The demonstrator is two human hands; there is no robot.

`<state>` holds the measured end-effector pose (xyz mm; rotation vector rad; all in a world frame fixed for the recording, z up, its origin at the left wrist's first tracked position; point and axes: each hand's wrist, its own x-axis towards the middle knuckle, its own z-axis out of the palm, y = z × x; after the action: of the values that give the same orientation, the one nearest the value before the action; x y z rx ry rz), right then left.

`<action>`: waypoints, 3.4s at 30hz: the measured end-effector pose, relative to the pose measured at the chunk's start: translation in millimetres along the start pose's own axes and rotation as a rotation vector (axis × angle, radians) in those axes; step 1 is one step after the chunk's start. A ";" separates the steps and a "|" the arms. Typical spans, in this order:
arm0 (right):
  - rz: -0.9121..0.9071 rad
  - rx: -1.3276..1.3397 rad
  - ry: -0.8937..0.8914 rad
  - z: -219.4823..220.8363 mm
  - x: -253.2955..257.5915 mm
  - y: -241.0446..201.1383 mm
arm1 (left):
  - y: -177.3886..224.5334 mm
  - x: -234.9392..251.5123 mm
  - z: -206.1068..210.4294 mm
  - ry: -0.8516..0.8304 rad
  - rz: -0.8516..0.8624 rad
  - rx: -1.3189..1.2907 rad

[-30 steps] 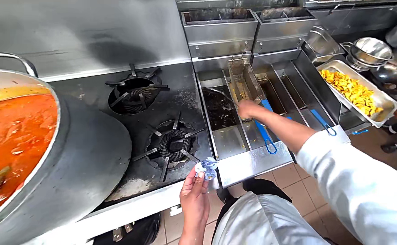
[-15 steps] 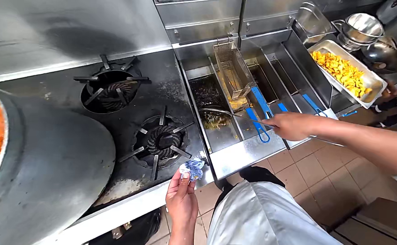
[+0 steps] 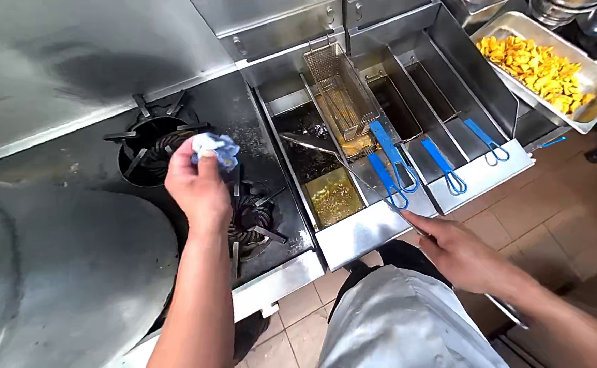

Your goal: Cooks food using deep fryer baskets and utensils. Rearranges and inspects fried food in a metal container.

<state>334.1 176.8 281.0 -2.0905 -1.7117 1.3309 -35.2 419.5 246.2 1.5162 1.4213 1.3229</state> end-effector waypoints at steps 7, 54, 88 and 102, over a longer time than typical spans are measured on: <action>-0.019 0.256 0.103 33.7 45.1 5.4 | -77.2 38.4 90.7 -0.483 -0.028 0.743; 0.120 0.145 -0.047 117.1 173.4 20.3 | -31.9 -219.4 -50.3 0.296 -0.436 -0.543; 0.137 0.113 -0.142 103.1 166.5 7.9 | -23.4 -236.1 -81.8 0.366 -0.398 -0.670; -0.016 0.248 -0.041 97.1 146.2 10.7 | -17.6 -233.0 -73.0 0.360 -0.391 -0.669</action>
<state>270.8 256.5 137.5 -1.9213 -1.4858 1.5045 -85.3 185.1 196.6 0.5558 1.2111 1.6398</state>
